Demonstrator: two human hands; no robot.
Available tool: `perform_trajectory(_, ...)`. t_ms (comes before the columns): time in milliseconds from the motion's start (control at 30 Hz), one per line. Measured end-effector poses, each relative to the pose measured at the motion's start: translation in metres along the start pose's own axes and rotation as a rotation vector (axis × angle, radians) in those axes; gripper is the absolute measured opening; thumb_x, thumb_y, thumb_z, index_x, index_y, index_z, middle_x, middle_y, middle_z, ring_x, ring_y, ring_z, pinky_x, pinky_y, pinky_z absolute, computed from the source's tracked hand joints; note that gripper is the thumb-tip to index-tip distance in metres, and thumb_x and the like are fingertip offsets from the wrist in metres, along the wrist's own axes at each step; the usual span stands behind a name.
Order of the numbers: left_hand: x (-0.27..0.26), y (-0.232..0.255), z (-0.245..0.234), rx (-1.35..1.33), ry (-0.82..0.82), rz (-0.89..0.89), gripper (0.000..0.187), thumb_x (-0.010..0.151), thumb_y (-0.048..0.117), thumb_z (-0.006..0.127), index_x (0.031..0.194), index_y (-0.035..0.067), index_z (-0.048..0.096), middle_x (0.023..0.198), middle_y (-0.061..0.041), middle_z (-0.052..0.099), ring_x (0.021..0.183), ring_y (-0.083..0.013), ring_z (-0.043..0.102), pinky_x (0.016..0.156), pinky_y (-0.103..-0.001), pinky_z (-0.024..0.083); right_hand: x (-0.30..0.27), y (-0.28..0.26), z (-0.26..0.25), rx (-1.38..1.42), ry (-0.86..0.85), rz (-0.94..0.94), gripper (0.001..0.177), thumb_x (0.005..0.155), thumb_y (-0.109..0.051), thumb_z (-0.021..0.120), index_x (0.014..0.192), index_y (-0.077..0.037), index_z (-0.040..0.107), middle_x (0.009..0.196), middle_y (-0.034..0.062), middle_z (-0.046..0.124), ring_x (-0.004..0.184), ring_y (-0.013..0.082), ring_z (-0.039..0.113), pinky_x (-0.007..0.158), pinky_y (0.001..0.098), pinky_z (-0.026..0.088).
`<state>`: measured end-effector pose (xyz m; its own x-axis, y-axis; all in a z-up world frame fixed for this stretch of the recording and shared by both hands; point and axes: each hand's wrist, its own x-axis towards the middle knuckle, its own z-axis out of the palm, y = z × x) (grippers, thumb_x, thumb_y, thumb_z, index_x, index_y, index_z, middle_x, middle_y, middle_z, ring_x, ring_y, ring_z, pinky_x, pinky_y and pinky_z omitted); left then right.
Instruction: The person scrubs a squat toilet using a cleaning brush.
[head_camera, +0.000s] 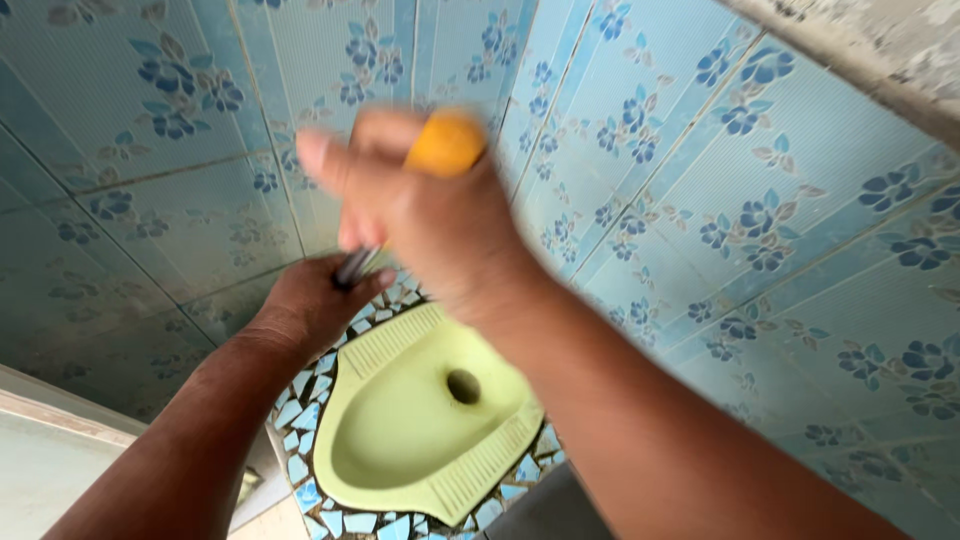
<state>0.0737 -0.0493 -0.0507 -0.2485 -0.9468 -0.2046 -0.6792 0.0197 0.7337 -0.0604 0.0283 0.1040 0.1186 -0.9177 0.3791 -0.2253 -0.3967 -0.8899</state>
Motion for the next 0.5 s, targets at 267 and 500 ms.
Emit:
perform_trajectory(267, 0.029, -0.026, 0.007, -0.071, -0.014, -0.055, 0.055, 0.089, 0.058, 0.07, 0.093, 0.002, 0.071, 0.073, -0.014, 0.067, 0.07, -0.025, 0.057, 0.075, -0.043, 0.053, 0.022, 0.024, 0.004, 0.035, 0.029, 0.047, 0.043, 0.096, -0.027, 0.067, 0.06, -0.012, 0.049, 0.053, 0.0005, 0.052, 0.051, 0.0152, 0.062, 0.054, 0.0314, 0.053)
perform_trajectory(500, -0.006, -0.023, 0.014, -0.139, -0.071, -0.083, 0.056, 0.085, 0.055, 0.073, 0.088, 0.0, 0.078, 0.074, -0.013, 0.074, 0.071, -0.0187, 0.063, 0.076, -0.039, 0.055, -0.01, 0.008, 0.009, 0.032, -0.002, 0.112, 0.044, 0.092, -0.021, 0.066, 0.053, -0.01, 0.05, 0.048, 0.0027, 0.053, 0.046, 0.0164, 0.056, 0.047, 0.0351, 0.044)
